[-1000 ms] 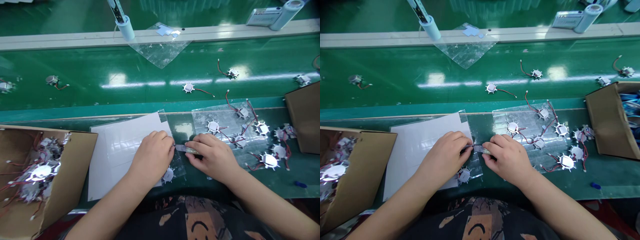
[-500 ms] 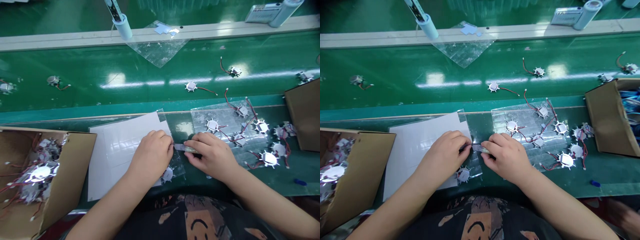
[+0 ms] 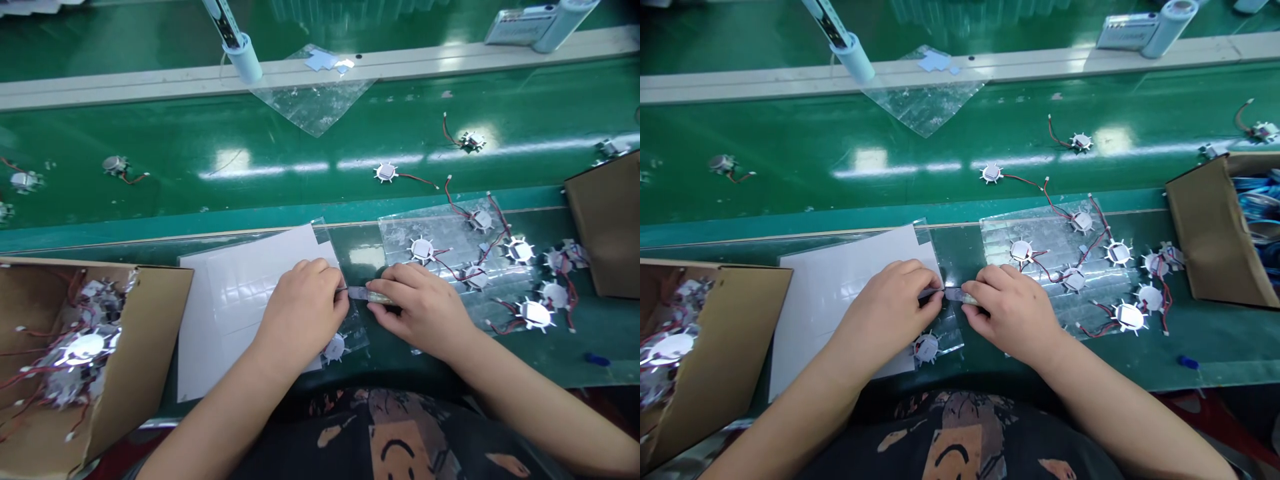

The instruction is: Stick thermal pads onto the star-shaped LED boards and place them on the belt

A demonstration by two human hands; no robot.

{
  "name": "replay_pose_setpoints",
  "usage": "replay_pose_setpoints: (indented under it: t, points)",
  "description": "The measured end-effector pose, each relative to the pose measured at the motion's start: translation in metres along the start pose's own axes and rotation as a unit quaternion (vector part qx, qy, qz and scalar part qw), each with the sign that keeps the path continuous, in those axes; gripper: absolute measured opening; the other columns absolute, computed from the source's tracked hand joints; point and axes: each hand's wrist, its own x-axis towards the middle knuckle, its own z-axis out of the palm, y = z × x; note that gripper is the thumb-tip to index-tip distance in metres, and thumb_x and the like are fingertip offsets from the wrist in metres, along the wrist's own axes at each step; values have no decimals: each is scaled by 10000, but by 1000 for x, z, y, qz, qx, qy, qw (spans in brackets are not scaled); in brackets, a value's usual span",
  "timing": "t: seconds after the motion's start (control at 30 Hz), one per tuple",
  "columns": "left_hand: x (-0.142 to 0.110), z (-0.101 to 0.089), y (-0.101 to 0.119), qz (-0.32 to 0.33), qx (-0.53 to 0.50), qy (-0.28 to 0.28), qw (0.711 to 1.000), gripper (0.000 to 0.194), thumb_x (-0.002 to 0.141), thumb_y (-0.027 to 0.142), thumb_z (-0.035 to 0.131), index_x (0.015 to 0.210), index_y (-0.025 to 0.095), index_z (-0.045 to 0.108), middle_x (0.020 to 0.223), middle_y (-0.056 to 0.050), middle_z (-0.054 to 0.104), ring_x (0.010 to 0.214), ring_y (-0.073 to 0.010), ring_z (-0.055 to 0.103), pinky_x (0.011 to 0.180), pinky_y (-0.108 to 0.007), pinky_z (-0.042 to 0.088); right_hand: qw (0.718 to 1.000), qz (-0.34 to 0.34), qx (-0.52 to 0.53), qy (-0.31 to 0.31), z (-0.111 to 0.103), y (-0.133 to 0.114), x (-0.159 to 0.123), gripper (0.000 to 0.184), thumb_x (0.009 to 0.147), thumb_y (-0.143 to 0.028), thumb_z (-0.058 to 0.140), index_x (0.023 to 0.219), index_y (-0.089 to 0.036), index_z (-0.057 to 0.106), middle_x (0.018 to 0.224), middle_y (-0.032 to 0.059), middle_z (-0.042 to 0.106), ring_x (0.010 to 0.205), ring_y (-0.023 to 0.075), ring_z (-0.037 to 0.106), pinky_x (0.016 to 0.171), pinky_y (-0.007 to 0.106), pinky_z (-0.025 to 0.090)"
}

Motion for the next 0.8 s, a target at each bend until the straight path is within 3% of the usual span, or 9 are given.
replay_pose_setpoints:
  t: [0.6, 0.8]
  points:
    - [3, 1, 0, -8, 8, 18, 1000, 170, 890, 218, 471, 772, 182, 588, 822, -36, 558, 824, -203, 494, 755, -382, 391, 1000, -5, -8, -4, 0, 1, -1, 231, 884, -299, 629, 1082, -212, 711, 969, 20, 624, 881, 183, 564, 791, 339, 459]
    - [5, -10, -12, -48, -101, 26, 993, 84, 800, 207, 545, 744, 200, 608, 837, 21, 591, 816, -147, 522, 719, -321, 405, 999, 12, -19, -33, 0, 3, -2, 209, 877, -336, 636, 1059, -253, 699, 992, 5, 617, 889, 207, 529, 789, 386, 394]
